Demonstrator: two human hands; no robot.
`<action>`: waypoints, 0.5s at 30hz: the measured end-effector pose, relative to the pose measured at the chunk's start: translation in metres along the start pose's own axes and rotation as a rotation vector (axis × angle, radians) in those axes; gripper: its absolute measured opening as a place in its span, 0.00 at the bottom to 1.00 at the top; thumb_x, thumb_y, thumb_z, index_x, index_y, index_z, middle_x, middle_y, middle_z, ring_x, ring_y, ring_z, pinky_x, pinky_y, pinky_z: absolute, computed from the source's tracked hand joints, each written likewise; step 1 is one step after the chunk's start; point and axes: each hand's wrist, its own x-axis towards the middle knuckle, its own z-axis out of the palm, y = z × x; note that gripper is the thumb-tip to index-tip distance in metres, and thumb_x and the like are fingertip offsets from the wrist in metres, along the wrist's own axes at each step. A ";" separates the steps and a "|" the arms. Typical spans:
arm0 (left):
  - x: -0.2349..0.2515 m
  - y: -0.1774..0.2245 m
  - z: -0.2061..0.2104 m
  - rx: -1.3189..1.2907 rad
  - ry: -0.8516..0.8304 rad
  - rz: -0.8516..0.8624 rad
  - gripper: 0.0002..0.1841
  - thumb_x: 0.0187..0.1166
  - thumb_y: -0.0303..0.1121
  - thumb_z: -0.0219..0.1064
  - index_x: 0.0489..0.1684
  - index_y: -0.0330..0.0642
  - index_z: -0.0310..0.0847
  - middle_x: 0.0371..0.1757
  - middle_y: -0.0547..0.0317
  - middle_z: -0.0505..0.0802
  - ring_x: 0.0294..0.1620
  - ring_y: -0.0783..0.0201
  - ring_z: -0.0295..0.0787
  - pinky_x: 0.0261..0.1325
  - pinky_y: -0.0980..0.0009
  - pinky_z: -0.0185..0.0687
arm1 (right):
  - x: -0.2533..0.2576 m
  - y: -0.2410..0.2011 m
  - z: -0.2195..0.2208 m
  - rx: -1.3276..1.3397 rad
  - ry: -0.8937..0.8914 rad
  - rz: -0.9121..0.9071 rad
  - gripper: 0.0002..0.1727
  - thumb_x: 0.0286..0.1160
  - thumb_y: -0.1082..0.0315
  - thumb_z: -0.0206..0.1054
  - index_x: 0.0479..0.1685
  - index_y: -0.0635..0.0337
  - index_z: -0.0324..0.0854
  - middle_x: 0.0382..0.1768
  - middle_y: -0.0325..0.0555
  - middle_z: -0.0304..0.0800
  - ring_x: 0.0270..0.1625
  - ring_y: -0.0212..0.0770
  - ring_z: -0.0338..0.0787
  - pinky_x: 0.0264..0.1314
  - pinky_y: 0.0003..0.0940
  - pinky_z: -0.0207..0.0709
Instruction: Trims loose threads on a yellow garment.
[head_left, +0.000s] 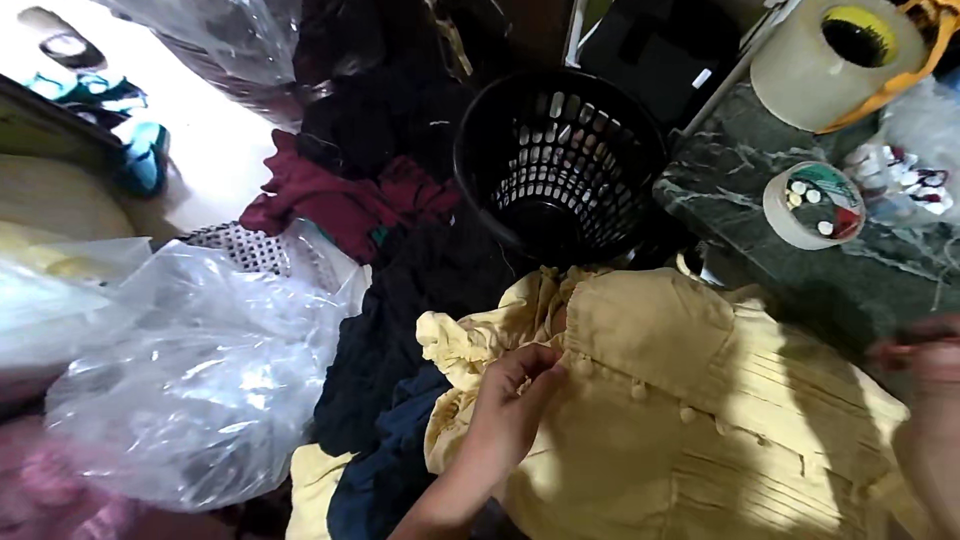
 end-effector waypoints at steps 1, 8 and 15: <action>0.001 0.000 0.000 0.002 -0.008 -0.005 0.09 0.83 0.28 0.60 0.43 0.38 0.87 0.34 0.67 0.90 0.36 0.77 0.86 0.44 0.78 0.83 | 0.000 -0.007 0.011 0.095 -0.102 -0.008 0.21 0.91 0.55 0.55 0.62 0.69 0.75 0.50 0.35 0.84 0.51 0.14 0.82 0.58 0.17 0.78; -0.003 0.003 0.012 0.111 0.005 0.103 0.09 0.80 0.31 0.69 0.49 0.36 0.87 0.39 0.62 0.95 0.38 0.72 0.93 0.44 0.75 0.91 | 0.052 -0.047 0.098 0.173 -0.633 -0.214 0.20 0.72 0.67 0.66 0.63 0.47 0.90 0.40 0.38 0.89 0.33 0.32 0.85 0.33 0.35 0.81; -0.004 0.002 0.011 0.175 0.063 0.205 0.09 0.78 0.32 0.70 0.46 0.37 0.88 0.36 0.63 0.95 0.35 0.74 0.92 0.40 0.76 0.90 | 0.128 -0.051 0.129 0.323 -1.427 -0.223 0.14 0.77 0.77 0.67 0.59 0.66 0.86 0.53 0.50 0.91 0.48 0.36 0.86 0.53 0.35 0.80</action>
